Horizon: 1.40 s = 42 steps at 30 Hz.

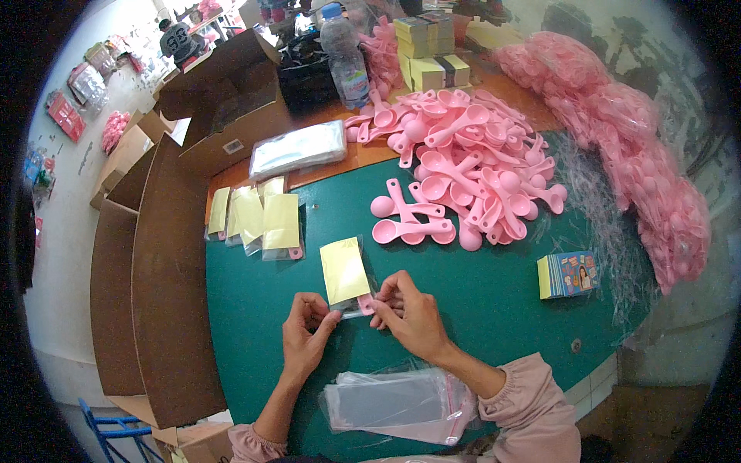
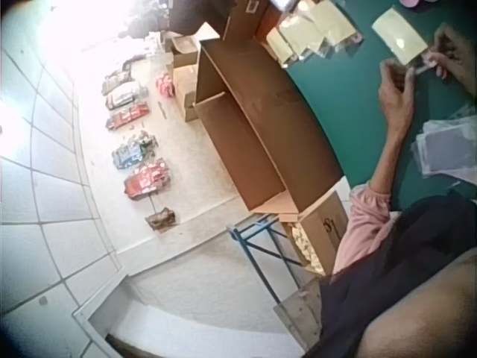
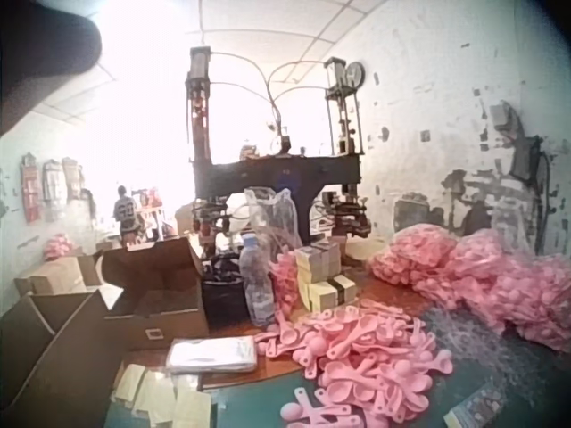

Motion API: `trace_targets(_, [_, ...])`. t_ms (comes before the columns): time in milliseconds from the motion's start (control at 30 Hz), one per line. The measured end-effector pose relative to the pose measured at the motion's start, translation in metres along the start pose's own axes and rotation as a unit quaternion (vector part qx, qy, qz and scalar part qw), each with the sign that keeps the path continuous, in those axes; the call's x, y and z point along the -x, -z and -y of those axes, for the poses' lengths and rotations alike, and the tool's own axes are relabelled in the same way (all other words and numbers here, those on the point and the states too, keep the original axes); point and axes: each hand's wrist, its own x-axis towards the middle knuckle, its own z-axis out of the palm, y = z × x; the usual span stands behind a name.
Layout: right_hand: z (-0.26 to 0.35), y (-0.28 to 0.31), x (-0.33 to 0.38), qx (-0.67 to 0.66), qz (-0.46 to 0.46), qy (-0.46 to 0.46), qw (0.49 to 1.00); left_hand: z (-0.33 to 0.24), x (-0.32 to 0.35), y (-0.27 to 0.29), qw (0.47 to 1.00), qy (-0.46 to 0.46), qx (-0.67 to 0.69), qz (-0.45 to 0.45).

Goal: The person places a pink plastic spoon and a small yellow notepad into a clear plastic bag, then seals the bag and sets it aside. This process is repeated multiple times with identical items from piles on the table.

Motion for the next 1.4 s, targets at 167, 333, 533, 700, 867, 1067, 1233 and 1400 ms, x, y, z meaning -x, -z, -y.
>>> trace_targets(167, [-0.003, 0.002, -0.002, 0.004, -0.002, 0.016, 1.000, 0.002, -0.002, 0.002, 0.998, 0.005, -0.022, 0.056])
trace_targets(333, [0.002, 0.001, -0.003, -0.001, -0.006, 0.008, 1.000, -0.004, -0.002, 0.003, 0.998, 0.003, -0.020, 0.053])
trace_targets(533, [0.001, 0.001, -0.004, -0.005, 0.007, 0.000, 1.000, -0.002, -0.001, 0.003, 0.998, -0.008, -0.021, 0.055])
trace_targets(700, [0.001, 0.000, -0.002, -0.003, -0.012, -0.002, 1.000, -0.004, 0.002, 0.003, 0.997, -0.035, -0.033, 0.057])
trace_targets(867, [0.000, 0.000, -0.002, 0.021, -0.005, -0.002, 1.000, -0.002, 0.002, 0.003, 0.997, -0.040, -0.037, 0.057])
trace_targets(1067, [0.004, -0.001, -0.003, 0.030, 0.002, -0.002, 1.000, -0.002, 0.002, 0.004, 0.997, -0.034, -0.027, 0.059])
trace_targets(1233, [0.001, 0.003, -0.005, 0.100, 0.021, 0.008, 0.995, 0.002, 0.001, 0.001, 0.993, -0.053, -0.071, 0.072])
trace_targets(1400, [0.010, 0.003, -0.007, 0.120, 0.036, 0.009, 0.992, -0.009, 0.007, -0.002, 0.970, -0.138, -0.197, 0.031])
